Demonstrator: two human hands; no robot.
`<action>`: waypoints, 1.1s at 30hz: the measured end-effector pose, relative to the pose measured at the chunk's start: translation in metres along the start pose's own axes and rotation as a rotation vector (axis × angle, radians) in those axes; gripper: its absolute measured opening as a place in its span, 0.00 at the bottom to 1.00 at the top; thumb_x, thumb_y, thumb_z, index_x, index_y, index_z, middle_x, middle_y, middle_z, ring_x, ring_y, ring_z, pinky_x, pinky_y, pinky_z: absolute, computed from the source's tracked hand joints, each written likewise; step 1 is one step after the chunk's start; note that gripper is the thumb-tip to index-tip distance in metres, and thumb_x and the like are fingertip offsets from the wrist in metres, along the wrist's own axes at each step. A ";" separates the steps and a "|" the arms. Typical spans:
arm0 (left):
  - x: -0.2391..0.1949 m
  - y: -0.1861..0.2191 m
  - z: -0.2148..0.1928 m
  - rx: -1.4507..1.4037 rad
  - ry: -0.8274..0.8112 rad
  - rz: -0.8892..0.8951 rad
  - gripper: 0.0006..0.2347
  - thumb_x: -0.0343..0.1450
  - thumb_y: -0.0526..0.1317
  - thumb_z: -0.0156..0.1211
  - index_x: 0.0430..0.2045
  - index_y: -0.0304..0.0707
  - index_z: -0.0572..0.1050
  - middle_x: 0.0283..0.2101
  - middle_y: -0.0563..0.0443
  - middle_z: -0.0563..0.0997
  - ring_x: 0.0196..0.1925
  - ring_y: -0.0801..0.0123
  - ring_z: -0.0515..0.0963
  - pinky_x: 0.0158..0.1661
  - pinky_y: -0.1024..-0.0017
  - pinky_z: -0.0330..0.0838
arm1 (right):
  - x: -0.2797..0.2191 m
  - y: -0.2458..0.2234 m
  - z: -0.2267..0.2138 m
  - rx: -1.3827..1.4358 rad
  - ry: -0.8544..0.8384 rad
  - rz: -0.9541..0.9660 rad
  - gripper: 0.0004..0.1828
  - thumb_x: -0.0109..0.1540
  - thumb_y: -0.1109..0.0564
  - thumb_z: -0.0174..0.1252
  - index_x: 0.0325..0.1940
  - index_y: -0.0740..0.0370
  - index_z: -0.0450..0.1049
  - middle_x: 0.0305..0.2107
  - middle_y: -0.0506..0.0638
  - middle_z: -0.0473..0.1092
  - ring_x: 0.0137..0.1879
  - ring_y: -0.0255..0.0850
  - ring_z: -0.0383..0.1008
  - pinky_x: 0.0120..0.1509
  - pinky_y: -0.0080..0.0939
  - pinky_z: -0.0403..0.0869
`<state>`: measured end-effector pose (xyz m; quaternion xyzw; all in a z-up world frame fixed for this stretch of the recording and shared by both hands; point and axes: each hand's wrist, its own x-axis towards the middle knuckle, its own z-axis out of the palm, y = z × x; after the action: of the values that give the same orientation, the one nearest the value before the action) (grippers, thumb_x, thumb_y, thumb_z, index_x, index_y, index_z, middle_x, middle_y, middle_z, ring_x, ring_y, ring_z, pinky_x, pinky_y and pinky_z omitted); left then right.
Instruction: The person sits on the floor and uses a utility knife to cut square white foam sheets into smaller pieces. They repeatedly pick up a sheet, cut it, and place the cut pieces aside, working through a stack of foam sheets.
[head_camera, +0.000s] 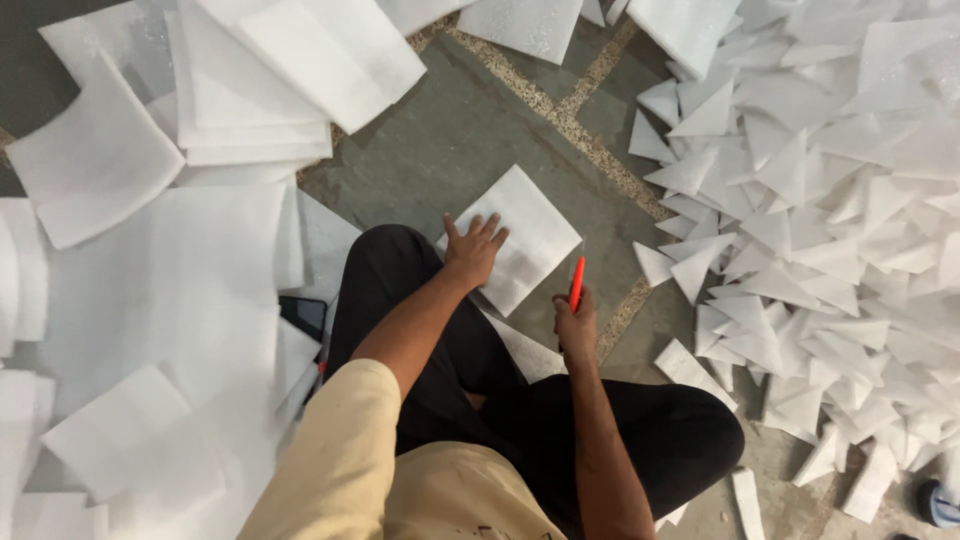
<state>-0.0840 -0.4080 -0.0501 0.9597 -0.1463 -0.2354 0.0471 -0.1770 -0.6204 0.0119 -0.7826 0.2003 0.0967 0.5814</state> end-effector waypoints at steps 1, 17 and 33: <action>-0.004 -0.002 -0.014 -0.003 -0.081 -0.025 0.42 0.65 0.40 0.69 0.73 0.61 0.49 0.78 0.59 0.40 0.79 0.49 0.37 0.64 0.23 0.46 | 0.003 0.004 0.000 -0.013 0.014 0.011 0.28 0.62 0.61 0.53 0.68 0.66 0.61 0.39 0.51 0.74 0.26 0.32 0.67 0.27 0.35 0.68; -0.004 0.036 0.035 0.160 0.078 0.447 0.19 0.77 0.44 0.47 0.65 0.61 0.65 0.77 0.56 0.54 0.77 0.49 0.52 0.65 0.29 0.48 | 0.045 0.066 0.008 0.045 0.038 -0.029 0.20 0.63 0.65 0.49 0.60 0.64 0.60 0.47 0.54 0.72 0.39 0.37 0.75 0.39 0.37 0.75; 0.006 0.004 0.038 0.015 0.203 0.560 0.09 0.74 0.36 0.53 0.43 0.43 0.81 0.63 0.50 0.73 0.75 0.57 0.64 0.71 0.49 0.59 | 0.048 0.087 0.010 -0.058 0.015 -0.123 0.22 0.64 0.63 0.54 0.62 0.67 0.63 0.47 0.59 0.70 0.41 0.40 0.69 0.44 0.39 0.72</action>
<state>-0.0982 -0.4142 -0.0859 0.9010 -0.4015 -0.1150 0.1172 -0.1701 -0.6420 -0.0852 -0.8108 0.1533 0.0604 0.5616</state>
